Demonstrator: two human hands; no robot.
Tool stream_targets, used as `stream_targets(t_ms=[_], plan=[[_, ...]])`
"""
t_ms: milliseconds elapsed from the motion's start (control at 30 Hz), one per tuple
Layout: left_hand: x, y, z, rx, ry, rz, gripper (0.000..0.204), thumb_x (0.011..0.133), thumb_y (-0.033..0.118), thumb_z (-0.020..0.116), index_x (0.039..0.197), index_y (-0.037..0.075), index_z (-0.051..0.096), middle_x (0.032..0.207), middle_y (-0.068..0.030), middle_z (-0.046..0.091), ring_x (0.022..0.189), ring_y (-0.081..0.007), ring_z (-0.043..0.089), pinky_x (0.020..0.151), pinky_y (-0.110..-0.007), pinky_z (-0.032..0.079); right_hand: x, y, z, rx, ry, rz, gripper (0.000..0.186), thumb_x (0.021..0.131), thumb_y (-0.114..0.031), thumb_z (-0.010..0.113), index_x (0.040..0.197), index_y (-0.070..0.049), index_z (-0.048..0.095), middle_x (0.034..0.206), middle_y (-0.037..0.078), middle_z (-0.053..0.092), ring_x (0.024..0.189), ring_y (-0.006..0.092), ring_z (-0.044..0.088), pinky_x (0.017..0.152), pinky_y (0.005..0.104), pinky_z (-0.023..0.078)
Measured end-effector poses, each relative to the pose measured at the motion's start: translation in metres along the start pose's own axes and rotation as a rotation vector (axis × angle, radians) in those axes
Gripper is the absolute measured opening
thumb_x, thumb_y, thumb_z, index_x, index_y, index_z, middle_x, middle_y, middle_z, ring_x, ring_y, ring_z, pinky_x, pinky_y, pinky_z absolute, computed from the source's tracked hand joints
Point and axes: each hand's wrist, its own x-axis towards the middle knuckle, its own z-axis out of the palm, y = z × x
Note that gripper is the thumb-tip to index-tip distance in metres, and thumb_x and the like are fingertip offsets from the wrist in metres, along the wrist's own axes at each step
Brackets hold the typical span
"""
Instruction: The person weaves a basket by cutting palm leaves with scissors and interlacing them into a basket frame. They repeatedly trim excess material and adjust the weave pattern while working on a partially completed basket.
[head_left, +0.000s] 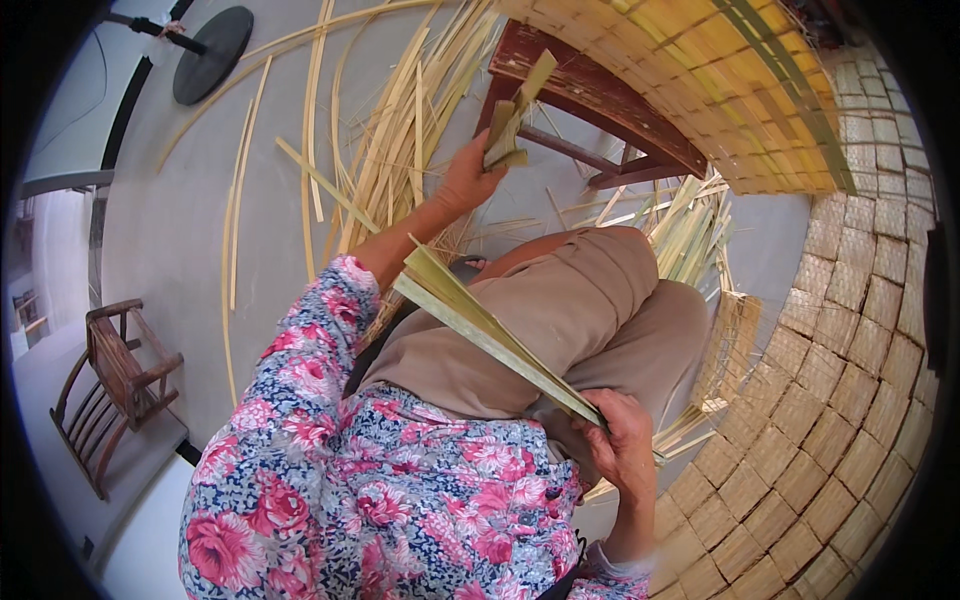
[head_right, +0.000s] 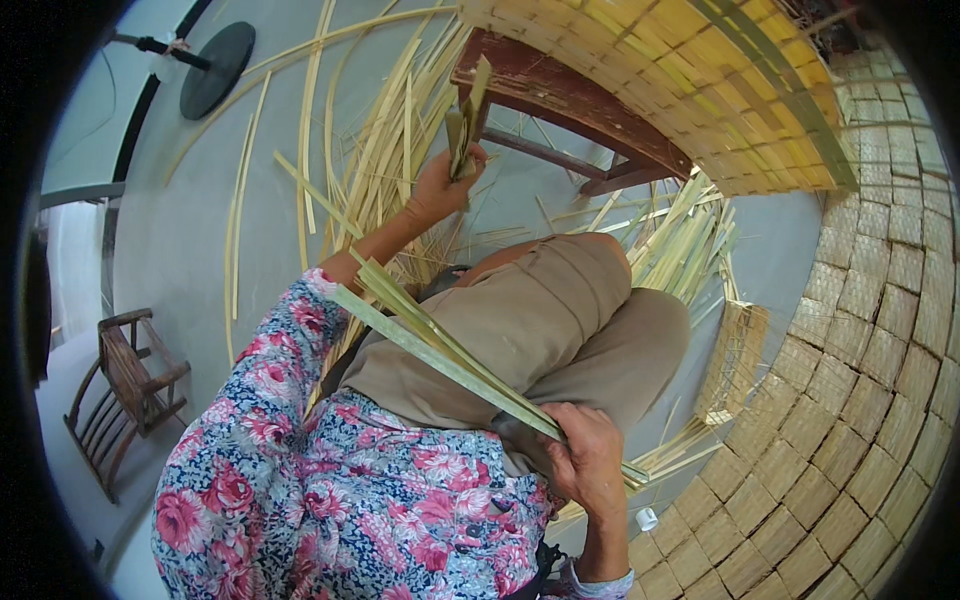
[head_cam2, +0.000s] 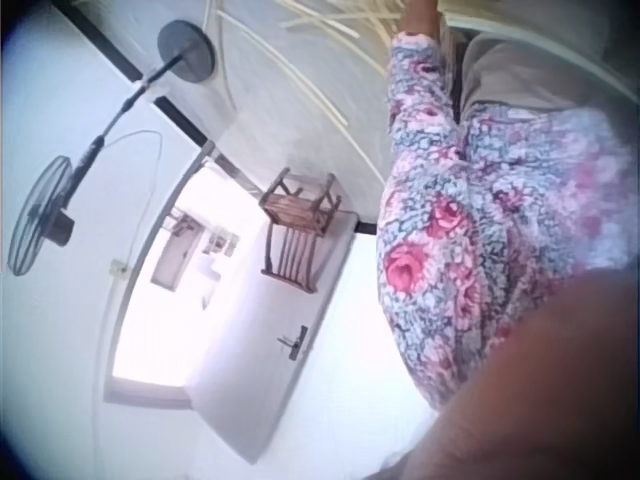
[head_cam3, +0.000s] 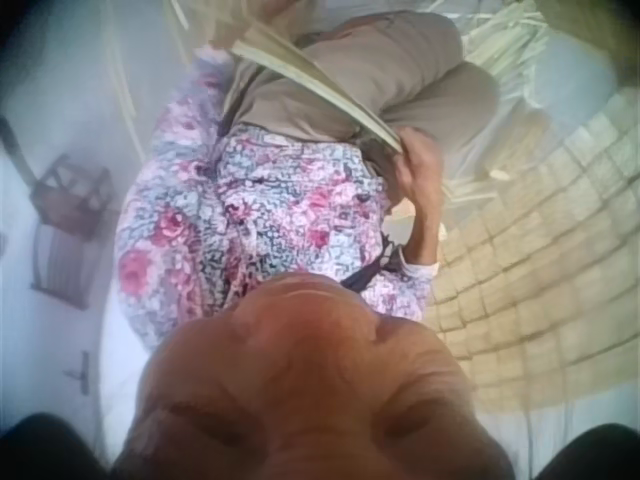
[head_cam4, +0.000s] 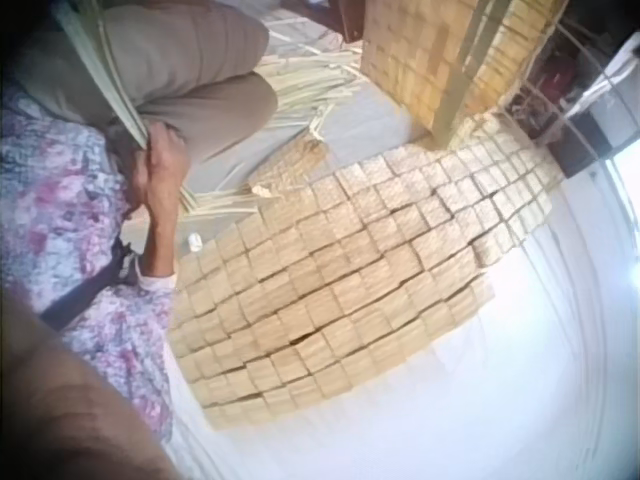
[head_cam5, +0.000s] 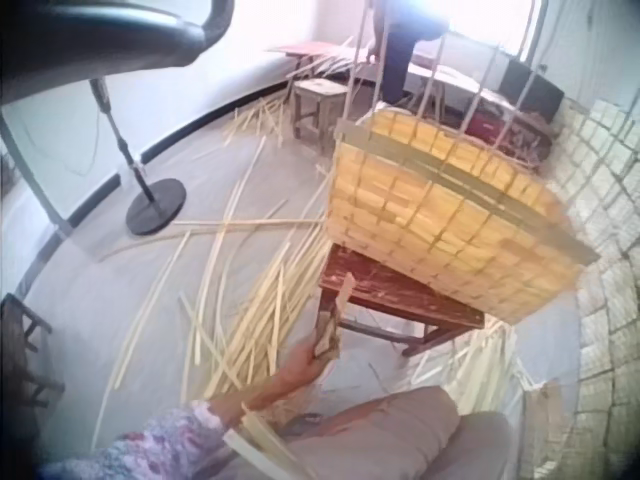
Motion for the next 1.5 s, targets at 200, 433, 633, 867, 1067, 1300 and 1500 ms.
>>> stream_targets(t_ms=[200,433,633,867,1067,1300,1500], plan=[[0.028,0.087,-0.067,0.407,-0.377,0.224,0.040,0.082,0.001,0.065,0.121,0.004,0.055,0.099,-0.0220,0.066,0.093,-0.0398,0.064,0.081,-0.042,0.051,-0.017,-0.004,0.028,0.119,-0.140,-0.025,0.026,0.077,-0.002,0.062,0.103,-0.004,0.061,0.086,0.018,0.064,0.084,0.0397,0.063,0.072,0.0431,0.050],[0.028,0.248,-0.035,0.868,-0.781,0.489,0.034,0.080,0.002,0.065,0.113,0.004,0.055,0.086,-0.0204,0.064,0.087,-0.0423,0.064,0.073,-0.050,0.048,0.000,0.023,0.057,-0.035,0.135,-0.151,0.029,0.078,-0.004,0.060,0.107,-0.006,0.057,0.089,0.019,0.063,0.085,0.0419,0.060,0.070,0.0506,0.047],[-0.029,0.268,0.081,1.027,-0.929,0.616,0.028,0.077,0.008,0.066,0.103,0.005,0.055,0.081,-0.0196,0.065,0.082,-0.0429,0.065,0.067,-0.053,0.050,0.041,0.042,0.091,-0.356,0.364,-0.332,0.037,0.082,-0.013,0.065,0.117,-0.003,0.057,0.103,0.017,0.064,0.100,0.0370,0.061,0.082,0.0457,0.047],[-0.082,0.203,0.140,0.988,-0.956,0.581,0.028,0.078,0.007,0.065,0.103,0.003,0.054,0.086,-0.0193,0.068,0.082,-0.0427,0.068,0.065,-0.053,0.052,0.011,0.037,0.094,-0.035,0.469,-0.381,0.049,0.086,-0.022,0.070,0.127,0.001,0.056,0.119,0.025,0.060,0.111,0.0419,0.058,0.095,0.0471,0.047],[-0.081,0.181,0.144,0.988,-0.821,0.679,0.024,0.085,0.005,0.057,0.108,0.004,0.051,0.092,-0.0180,0.065,0.086,-0.0411,0.066,0.069,-0.052,0.051,-0.059,0.058,0.056,-0.110,0.856,-0.275,0.028,0.086,-0.011,0.067,0.112,-0.001,0.066,0.108,0.017,0.067,0.100,0.0344,0.065,0.092,0.0411,0.051],[-0.091,0.168,0.145,0.999,-0.675,0.862,0.024,0.085,0.009,0.056,0.109,0.007,0.052,0.097,-0.0102,0.059,0.094,-0.0297,0.063,0.077,-0.043,0.050,-0.054,0.194,-0.018,0.161,1.028,0.118,0.034,0.097,-0.020,0.061,0.126,-0.004,0.061,0.105,0.009,0.068,0.096,0.0218,0.065,0.087,0.0325,0.051],[-0.096,0.162,0.133,1.002,-0.598,0.894,0.027,0.083,0.012,0.059,0.109,0.009,0.053,0.097,-0.0086,0.058,0.094,-0.0263,0.061,0.079,-0.041,0.048,-0.040,0.208,-0.022,0.540,0.521,0.181,0.027,0.099,-0.022,0.059,0.115,-0.002,0.067,0.082,-0.001,0.061,0.073,0.0085,0.055,0.064,0.0244,0.045]])
